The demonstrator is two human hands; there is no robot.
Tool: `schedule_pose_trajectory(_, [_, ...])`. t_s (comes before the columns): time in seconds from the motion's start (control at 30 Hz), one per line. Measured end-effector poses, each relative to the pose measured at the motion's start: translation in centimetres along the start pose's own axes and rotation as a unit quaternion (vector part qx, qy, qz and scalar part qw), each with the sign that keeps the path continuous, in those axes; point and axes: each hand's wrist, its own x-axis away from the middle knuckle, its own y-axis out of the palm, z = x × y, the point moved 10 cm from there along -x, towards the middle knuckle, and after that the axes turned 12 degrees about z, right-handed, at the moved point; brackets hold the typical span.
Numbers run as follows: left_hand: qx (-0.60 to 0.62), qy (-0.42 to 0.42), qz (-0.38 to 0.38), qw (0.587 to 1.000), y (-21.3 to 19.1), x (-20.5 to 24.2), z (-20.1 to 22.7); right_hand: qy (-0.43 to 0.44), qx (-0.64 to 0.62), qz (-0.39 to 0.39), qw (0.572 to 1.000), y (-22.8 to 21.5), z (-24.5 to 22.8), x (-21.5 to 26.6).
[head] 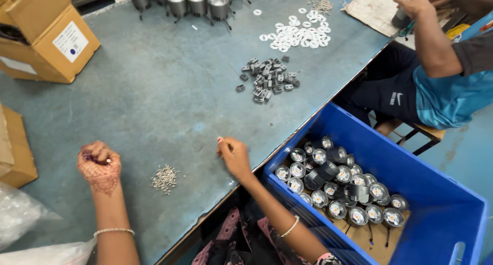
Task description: The person sorts small metallic components on a blue table, picking them up one by one and placing them into a small plastic bag. The person also moves a pile of larger gray plastic parts aside to access the smaller components.
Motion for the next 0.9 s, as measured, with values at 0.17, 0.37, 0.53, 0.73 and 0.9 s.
schedule_pose_trajectory(0.17, [-0.049, -0.054, 0.010, 0.997, 1.3, 0.6, -13.0, 0.031, -0.082, -0.013, 0.996, 0.4, 0.4, 0.1])
schedule_pose_trajectory(0.37, [-0.064, -0.149, 0.066, 0.985, -2.5, -1.9, -30.1, 0.012, -0.216, 0.100, 0.971, -9.2, 2.9, -12.4])
schedule_pose_trajectory(0.53, [-0.049, -0.257, 0.023, 0.965, -3.3, -2.7, -38.2, 0.066, -0.007, 0.117, 0.991, -21.7, 3.1, -38.2])
schedule_pose_trajectory(0.73, [-0.053, -0.279, -0.002, 0.959, -2.2, -2.6, -37.8, 0.072, 0.281, 0.065, 0.955, -28.9, 1.9, -53.4])
schedule_pose_trajectory(0.9, [-0.051, -0.268, 0.001, 0.962, -1.7, -2.2, -37.2, 0.088, 0.377, 0.039, 0.921, -29.5, 2.1, -57.7])
